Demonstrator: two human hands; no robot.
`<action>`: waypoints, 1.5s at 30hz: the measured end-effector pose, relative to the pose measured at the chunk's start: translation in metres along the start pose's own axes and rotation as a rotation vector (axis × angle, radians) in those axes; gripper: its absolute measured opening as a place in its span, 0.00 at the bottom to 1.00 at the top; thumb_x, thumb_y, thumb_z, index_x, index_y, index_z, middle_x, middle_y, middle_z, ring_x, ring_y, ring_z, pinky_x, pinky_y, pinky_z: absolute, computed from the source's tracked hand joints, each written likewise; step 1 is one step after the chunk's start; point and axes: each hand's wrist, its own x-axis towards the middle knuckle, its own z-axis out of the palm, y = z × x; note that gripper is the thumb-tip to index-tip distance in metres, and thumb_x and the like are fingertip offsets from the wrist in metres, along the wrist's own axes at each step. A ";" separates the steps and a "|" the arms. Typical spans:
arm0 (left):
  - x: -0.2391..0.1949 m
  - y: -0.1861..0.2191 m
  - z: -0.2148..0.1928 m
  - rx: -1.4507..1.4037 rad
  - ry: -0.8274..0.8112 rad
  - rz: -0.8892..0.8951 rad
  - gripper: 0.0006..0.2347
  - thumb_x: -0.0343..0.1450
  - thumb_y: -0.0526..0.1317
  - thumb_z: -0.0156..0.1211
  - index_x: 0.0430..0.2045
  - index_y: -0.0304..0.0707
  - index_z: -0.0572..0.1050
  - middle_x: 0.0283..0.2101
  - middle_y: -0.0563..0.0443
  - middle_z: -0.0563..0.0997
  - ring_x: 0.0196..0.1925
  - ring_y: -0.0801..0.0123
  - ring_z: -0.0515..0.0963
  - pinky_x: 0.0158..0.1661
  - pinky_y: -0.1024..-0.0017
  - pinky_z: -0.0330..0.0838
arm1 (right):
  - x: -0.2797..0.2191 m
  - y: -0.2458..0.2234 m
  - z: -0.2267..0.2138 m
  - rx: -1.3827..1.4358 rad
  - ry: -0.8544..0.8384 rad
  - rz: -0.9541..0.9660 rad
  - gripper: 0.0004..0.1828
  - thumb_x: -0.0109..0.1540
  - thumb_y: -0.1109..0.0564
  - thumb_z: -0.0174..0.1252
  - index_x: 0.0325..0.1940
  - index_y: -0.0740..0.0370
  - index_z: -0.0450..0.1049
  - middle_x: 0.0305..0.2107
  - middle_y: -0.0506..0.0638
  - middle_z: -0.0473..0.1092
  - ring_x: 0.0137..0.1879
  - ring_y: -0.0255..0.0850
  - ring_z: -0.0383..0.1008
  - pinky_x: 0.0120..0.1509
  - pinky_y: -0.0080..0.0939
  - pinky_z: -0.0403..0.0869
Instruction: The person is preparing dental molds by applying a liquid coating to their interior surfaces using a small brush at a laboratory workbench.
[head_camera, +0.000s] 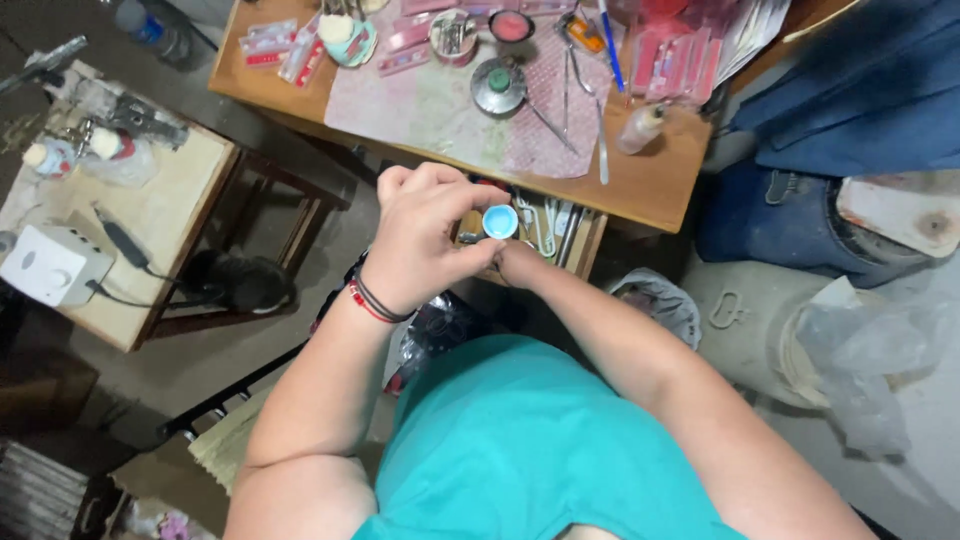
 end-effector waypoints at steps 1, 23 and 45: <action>0.001 0.000 -0.001 -0.003 0.001 -0.002 0.17 0.62 0.42 0.78 0.44 0.48 0.82 0.35 0.61 0.84 0.50 0.67 0.78 0.53 0.59 0.54 | -0.003 0.001 -0.001 -0.001 0.001 -0.001 0.16 0.69 0.49 0.51 0.60 0.51 0.68 0.54 0.49 0.74 0.61 0.48 0.74 0.62 0.50 0.71; -0.040 -0.001 -0.029 -0.105 -0.001 -0.139 0.14 0.65 0.38 0.76 0.43 0.41 0.83 0.33 0.55 0.85 0.48 0.64 0.78 0.52 0.58 0.53 | 0.107 -0.096 0.067 0.018 -0.043 -0.084 0.14 0.70 0.51 0.51 0.60 0.47 0.70 0.52 0.45 0.76 0.60 0.45 0.77 0.65 0.49 0.73; -0.005 -0.001 0.005 -0.097 -0.081 -0.026 0.15 0.63 0.40 0.76 0.42 0.49 0.82 0.34 0.64 0.85 0.49 0.69 0.78 0.53 0.63 0.52 | 0.005 -0.062 0.034 -0.274 -0.055 -0.257 0.15 0.66 0.64 0.51 0.52 0.53 0.78 0.44 0.52 0.80 0.52 0.50 0.81 0.58 0.48 0.78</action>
